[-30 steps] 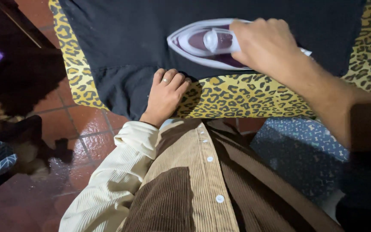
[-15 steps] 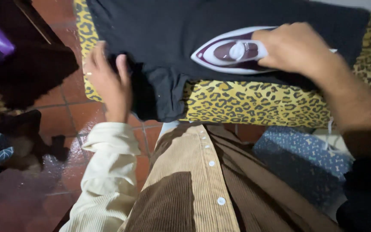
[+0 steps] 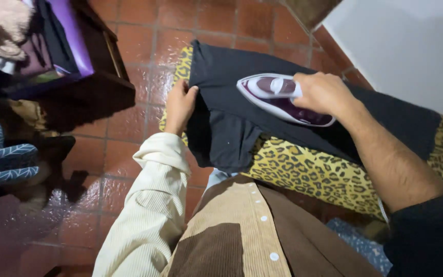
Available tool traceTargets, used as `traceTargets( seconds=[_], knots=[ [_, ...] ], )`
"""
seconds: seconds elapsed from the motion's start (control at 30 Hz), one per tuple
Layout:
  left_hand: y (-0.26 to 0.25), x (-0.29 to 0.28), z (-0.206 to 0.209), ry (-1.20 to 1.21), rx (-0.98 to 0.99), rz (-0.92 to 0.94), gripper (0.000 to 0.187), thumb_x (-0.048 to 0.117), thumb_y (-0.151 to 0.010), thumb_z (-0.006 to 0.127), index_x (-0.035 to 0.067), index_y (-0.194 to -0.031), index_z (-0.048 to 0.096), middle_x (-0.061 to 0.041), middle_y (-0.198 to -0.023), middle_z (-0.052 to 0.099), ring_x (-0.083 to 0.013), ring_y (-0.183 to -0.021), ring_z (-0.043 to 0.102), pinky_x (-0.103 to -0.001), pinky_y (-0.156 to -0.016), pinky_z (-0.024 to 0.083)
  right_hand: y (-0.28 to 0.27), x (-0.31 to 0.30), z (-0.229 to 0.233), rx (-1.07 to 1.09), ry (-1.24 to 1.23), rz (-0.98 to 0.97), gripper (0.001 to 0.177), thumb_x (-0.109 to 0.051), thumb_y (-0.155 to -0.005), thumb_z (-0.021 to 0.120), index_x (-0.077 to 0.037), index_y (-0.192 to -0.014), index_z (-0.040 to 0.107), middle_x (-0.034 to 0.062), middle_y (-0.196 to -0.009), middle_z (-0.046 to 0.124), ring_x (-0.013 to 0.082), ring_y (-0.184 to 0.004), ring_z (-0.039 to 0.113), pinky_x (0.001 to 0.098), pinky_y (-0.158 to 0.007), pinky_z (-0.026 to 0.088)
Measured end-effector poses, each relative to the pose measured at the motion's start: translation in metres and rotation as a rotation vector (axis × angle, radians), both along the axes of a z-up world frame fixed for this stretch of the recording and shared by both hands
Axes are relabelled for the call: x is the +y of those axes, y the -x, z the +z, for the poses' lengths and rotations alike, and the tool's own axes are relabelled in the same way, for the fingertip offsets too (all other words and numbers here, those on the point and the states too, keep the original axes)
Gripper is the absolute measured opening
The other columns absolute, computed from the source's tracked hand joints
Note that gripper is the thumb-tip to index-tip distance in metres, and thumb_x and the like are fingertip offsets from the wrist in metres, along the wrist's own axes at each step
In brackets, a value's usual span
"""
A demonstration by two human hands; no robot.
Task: The recorder is ironing a black shirt and a small grey sweater on an ironing board and then folding them.
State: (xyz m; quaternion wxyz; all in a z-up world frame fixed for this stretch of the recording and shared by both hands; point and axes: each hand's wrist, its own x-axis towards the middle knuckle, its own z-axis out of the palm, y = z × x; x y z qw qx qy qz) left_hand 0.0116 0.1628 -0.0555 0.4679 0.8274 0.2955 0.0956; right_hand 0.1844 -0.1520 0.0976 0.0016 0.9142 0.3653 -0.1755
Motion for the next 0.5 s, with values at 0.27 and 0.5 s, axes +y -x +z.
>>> traceTargets(
  seconds=[0.27,0.5],
  knots=[
    [0.008,0.008,-0.057,0.338,-0.171,-0.005,0.024,0.014,-0.094,0.076,0.002,-0.101,0.057,-0.004,-0.085,0.06,-0.0129,-0.079,0.056,-0.03,-0.073,0.05,0.02,0.061,-0.004,0.004,0.087,0.128,0.034,-0.03,-0.083,0.074,-0.012,-0.11,0.066,0.0223,-0.092,0.074,0.0432,-0.09,0.071,0.0561,-0.079,0.056],
    [0.024,0.006,-0.021,0.586,-0.217,0.009,0.044,0.004,-0.087,0.079,0.006,-0.126,0.057,0.002,-0.086,0.054,-0.0082,-0.078,0.052,-0.025,-0.071,0.046,-0.016,0.036,-0.019,-0.035,0.018,-0.045,0.04,-0.031,-0.076,0.079,-0.012,-0.109,0.068,0.0213,-0.098,0.074,0.0432,-0.092,0.07,0.0553,-0.078,0.056]
  ],
)
